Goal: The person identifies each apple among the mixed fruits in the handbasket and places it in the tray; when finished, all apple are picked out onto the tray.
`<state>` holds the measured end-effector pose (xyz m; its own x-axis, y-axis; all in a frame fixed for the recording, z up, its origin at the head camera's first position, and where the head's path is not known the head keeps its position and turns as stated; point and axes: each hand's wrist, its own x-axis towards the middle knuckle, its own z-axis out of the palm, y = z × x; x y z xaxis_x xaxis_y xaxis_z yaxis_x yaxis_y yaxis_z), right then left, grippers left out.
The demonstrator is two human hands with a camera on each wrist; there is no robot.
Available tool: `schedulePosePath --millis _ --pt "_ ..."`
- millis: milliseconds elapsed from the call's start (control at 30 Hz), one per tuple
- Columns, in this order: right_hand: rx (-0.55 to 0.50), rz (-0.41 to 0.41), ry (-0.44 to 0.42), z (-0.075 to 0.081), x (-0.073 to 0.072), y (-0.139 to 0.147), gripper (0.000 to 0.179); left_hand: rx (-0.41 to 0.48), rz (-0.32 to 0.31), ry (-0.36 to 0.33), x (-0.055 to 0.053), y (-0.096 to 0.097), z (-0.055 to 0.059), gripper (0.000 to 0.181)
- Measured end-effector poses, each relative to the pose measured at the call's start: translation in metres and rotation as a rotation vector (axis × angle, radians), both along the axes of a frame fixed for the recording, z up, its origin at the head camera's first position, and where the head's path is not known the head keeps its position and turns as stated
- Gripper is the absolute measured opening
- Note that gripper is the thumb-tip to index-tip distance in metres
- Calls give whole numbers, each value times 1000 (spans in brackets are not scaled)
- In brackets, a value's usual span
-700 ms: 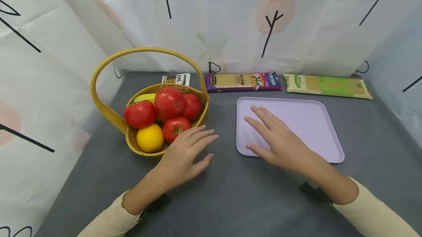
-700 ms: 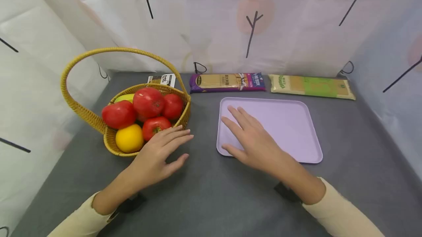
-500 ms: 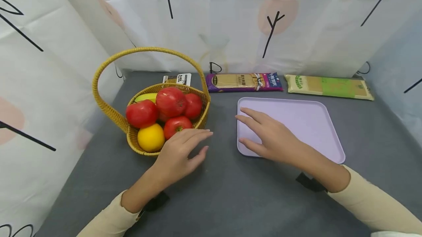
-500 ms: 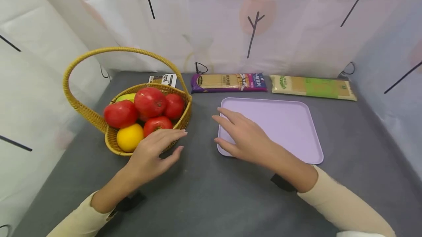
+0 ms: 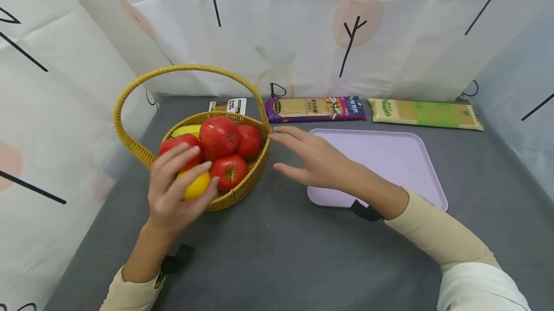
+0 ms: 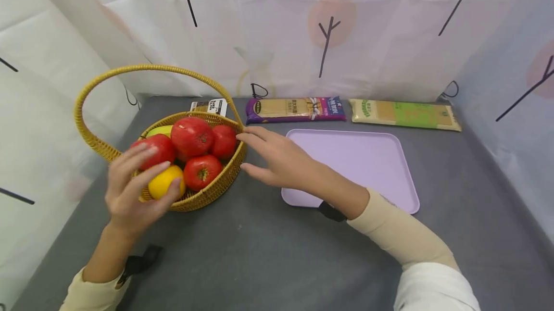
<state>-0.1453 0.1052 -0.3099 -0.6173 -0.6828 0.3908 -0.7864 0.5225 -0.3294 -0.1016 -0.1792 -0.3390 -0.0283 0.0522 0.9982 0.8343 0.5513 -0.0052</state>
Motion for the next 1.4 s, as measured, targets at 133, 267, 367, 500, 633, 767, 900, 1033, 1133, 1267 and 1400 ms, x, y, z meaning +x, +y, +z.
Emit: schedulePosePath --millis 133,267,367,500,633,767,900,1033,1133,1267,1400 --pt "-35 24 -37 -1 -5 -10 57 329 123 -79 -2 -29 1 53" --pt "-34 7 -59 -3 -10 -19 58 467 38 -412 3 -59 6 81" --pt "-12 -20 -67 -4 -14 -29 60 498 -102 -585 -1 -81 -3 84" --pt "18 -31 -88 -2 -23 -44 62 500 -334 -640 -16 -111 -29 75" --pt "40 -27 -130 2 -35 -63 67 443 -448 -716 -22 -129 -42 64" --pt "103 -56 -142 8 -45 -85 74 374 -434 -827 -20 -137 -50 55" --pt "164 -96 -131 14 -53 -106 78 344 -377 -880 -18 -136 -54 52" --pt "218 -115 -184 17 -60 -128 78 322 -287 -894 -17 -134 -54 51" --pt "288 -128 -219 18 -64 -142 76 297 -208 -912 -16 -132 -53 52" --pt "355 -150 -201 18 -66 -152 68 298 -161 -937 -15 -130 -54 52" --pt "345 -142 -186 19 -64 -153 66 311 -137 -948 -13 -130 -53 51"
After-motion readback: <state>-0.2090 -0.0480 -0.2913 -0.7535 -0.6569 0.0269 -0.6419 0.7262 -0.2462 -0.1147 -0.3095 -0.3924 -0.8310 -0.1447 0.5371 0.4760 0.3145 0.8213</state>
